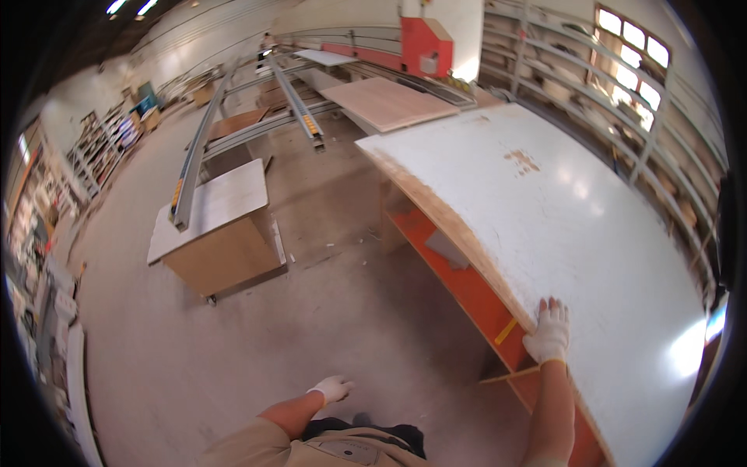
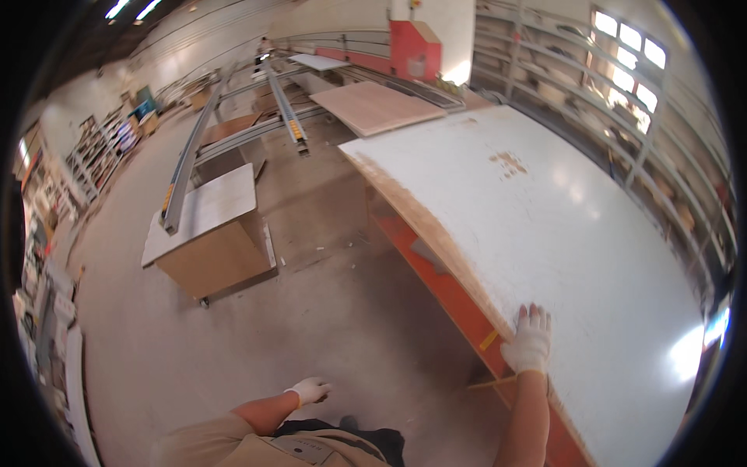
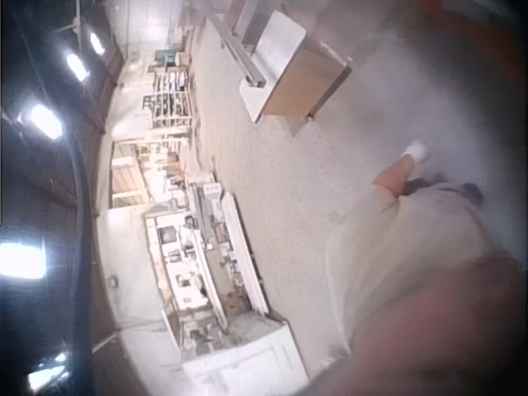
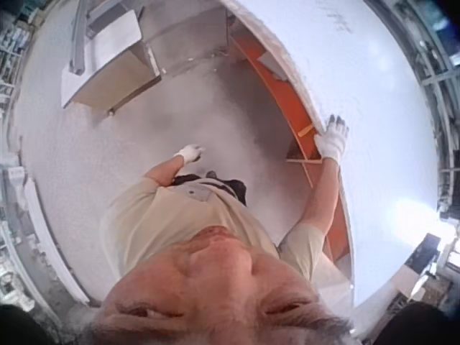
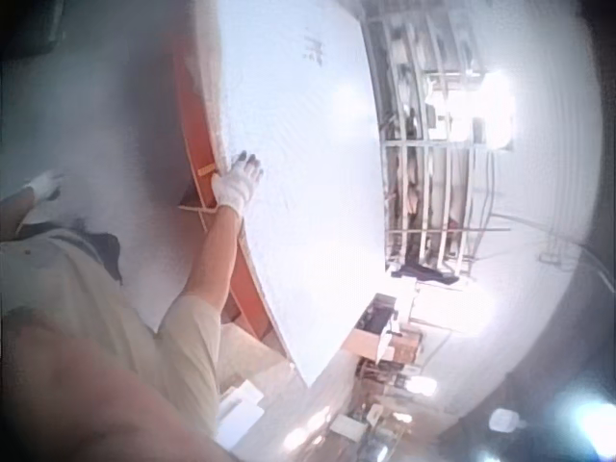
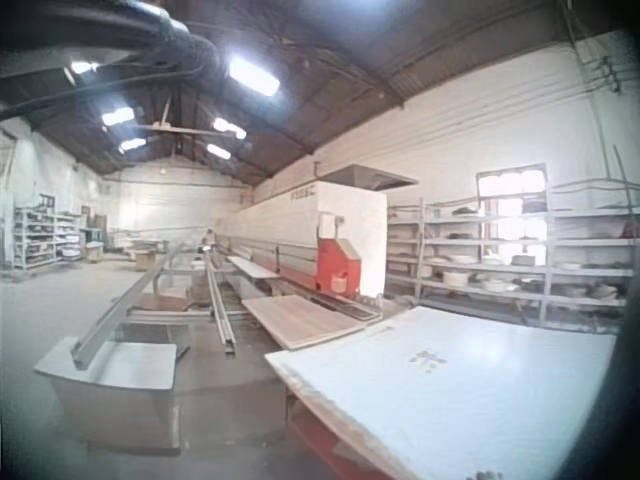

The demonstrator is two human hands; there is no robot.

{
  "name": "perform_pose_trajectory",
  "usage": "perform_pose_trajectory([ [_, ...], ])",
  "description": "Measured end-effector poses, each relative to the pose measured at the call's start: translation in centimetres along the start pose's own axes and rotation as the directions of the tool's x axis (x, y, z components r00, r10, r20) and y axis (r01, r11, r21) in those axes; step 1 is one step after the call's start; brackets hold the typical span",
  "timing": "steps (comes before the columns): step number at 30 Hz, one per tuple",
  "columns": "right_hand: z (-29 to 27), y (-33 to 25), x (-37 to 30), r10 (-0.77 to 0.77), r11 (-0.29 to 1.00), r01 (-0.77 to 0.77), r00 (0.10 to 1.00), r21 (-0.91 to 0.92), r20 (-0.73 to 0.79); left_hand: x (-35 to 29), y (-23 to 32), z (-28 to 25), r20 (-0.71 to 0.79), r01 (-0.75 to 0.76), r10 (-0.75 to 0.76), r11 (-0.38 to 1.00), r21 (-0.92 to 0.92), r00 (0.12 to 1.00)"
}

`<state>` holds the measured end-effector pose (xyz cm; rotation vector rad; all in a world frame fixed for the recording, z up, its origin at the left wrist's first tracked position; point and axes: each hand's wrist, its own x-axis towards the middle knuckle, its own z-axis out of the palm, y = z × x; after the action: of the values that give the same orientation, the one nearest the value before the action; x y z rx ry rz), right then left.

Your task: The person repeatedly picks up large white panels from a workbench and carries them to a stack on the floor. The person places each panel on top of the others, building a neat pile.

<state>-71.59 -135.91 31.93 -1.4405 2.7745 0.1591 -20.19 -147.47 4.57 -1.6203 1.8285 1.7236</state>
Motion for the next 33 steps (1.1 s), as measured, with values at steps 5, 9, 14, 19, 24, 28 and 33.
perform_pose_trajectory([
  [5,0.3,0.8,-0.8,0.06,0.998,-0.058,0.997,-0.023,0.049,-2.0,-5.3,0.8,-0.121,0.074,-0.064,0.994,0.079,0.991],
  [9,1.5,1.2,0.0,0.032,0.999,-0.031,0.999,-0.034,0.027,-2.7,-9.0,1.8,-0.152,0.127,-0.098,0.973,0.192,0.983],
  [14,1.5,0.7,0.0,0.023,0.999,-0.023,1.0,0.022,-0.015,-1.6,-9.3,2.3,-0.16,0.099,-0.067,0.975,0.2,0.985],
  [19,1.8,1.4,0.0,0.045,0.999,-0.044,0.999,0.018,-0.027,-1.2,-2.9,2.1,-0.051,0.006,-0.001,0.994,0.106,0.999],
  [24,1.7,0.8,0.0,0.039,0.999,-0.039,0.999,0.01,-0.012,-0.8,-2.0,2.7,-0.074,-0.029,0.035,0.997,0.071,0.997],
  [28,0.9,0.1,-0.3,0.04,0.999,-0.04,0.999,0.027,0.008,-1.2,-2.7,2.7,-0.083,0.0,0.015,0.984,0.18,0.996],
  [33,1.0,0.9,-0.4,0.051,0.999,-0.051,0.999,0.016,-0.013,-2.7,-2.2,2.4,-0.039,0.047,-0.045,0.997,0.065,0.998],
])
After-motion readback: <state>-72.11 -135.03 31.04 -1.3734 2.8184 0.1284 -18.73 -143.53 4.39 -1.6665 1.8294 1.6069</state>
